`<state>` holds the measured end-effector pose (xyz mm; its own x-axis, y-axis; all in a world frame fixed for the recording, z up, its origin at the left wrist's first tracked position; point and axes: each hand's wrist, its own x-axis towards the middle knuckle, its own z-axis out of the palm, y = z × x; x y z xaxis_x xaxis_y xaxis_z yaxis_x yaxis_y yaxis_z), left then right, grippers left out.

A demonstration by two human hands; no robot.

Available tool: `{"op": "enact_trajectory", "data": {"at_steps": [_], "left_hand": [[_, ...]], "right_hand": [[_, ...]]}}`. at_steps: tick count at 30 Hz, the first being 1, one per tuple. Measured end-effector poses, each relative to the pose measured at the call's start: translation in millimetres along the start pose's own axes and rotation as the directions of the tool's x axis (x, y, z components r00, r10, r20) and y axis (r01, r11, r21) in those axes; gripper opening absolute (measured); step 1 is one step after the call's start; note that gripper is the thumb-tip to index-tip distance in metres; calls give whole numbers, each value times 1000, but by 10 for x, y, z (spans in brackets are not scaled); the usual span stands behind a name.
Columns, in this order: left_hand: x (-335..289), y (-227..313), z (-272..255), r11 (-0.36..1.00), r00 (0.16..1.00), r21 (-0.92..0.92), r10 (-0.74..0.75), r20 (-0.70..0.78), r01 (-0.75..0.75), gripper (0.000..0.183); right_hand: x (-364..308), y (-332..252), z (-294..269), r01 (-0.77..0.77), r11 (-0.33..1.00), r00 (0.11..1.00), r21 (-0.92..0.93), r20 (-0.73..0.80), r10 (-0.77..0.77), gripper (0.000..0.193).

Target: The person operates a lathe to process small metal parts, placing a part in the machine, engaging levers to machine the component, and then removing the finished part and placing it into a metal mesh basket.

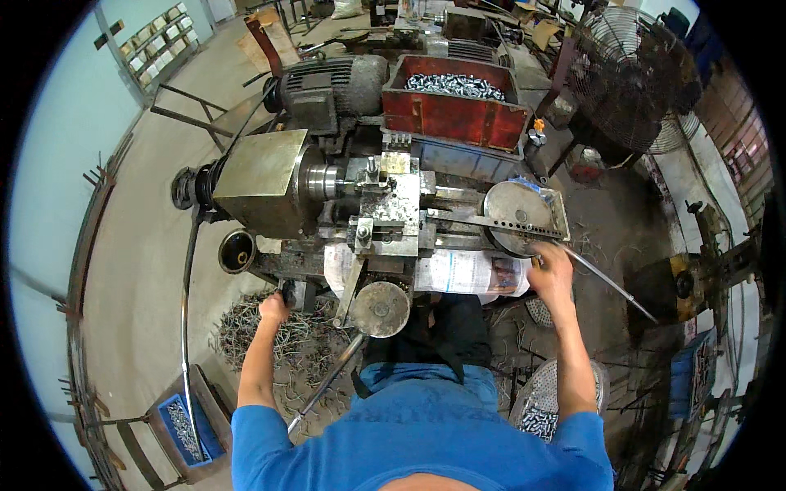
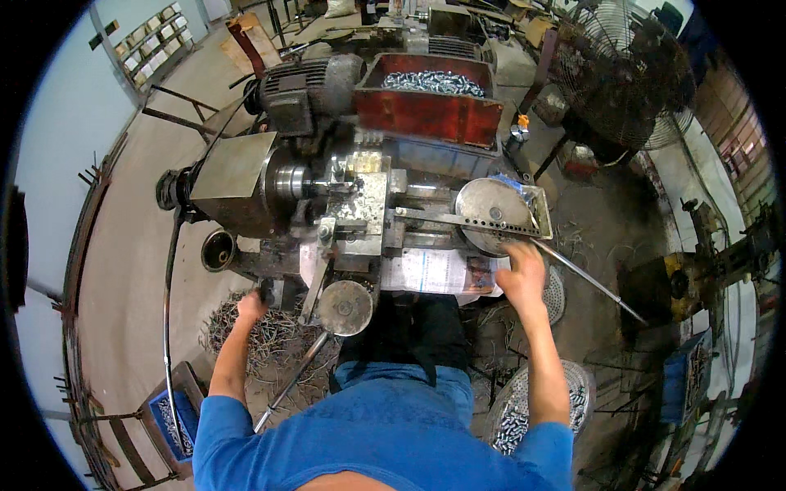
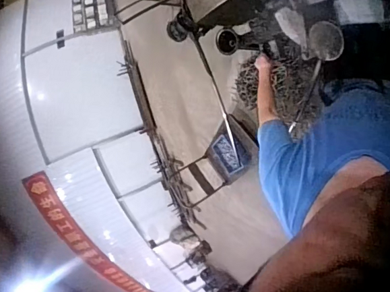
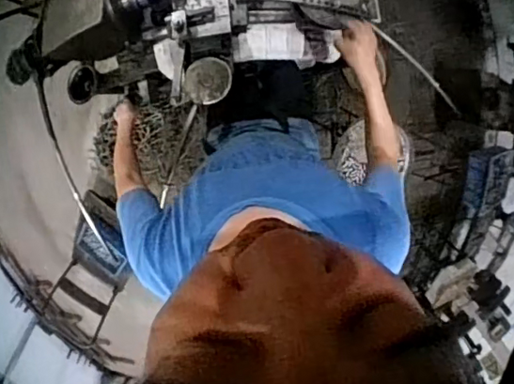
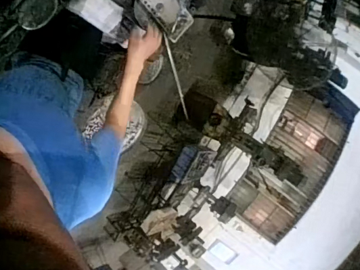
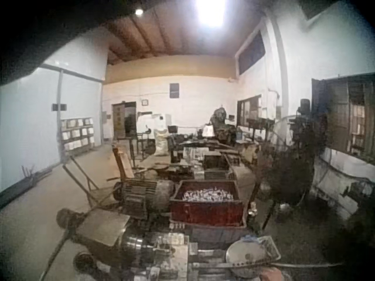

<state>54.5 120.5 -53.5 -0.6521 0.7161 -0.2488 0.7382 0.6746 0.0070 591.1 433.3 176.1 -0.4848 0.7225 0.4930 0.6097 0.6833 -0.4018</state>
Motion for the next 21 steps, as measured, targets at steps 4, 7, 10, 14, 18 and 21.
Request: {"op": "enact_trajectory", "data": {"at_steps": [4, 7, 10, 14, 18, 21], "left_hand": [[-184, -321, -428, 988, 999, -147, -46, -28, 42, 44], [-606, -425, -1551, 914, 980, -405, -49, -191, -33, 37], [-965, -1046, -2063, 893, 777, -440, -212, -593, -92, 25], [-1419, -1882, -1659, 793, 853, -432, -514, -94, 430, 46], [-1777, -799, -1781, 908, 820, -240, -415, -395, 344, 57], [-1785, -687, -1586, 831, 885, -488, -412, -215, 268, 52]], "right_hand": [[979, -1038, 244, 257, 931, 956, 259, 74, -284, 40], [1451, -1619, 829, 512, 796, 840, 322, 6, -542, 34], [1727, -2157, 1357, 617, 785, 731, 57, 326, -599, 27], [1823, -2395, 1825, 718, 689, 623, -102, 537, -569, 20], [1871, -2321, 1955, 680, 730, 639, -63, 540, -548, 19], [1889, -2359, 1965, 642, 765, 659, -42, 539, -524, 18]]}}
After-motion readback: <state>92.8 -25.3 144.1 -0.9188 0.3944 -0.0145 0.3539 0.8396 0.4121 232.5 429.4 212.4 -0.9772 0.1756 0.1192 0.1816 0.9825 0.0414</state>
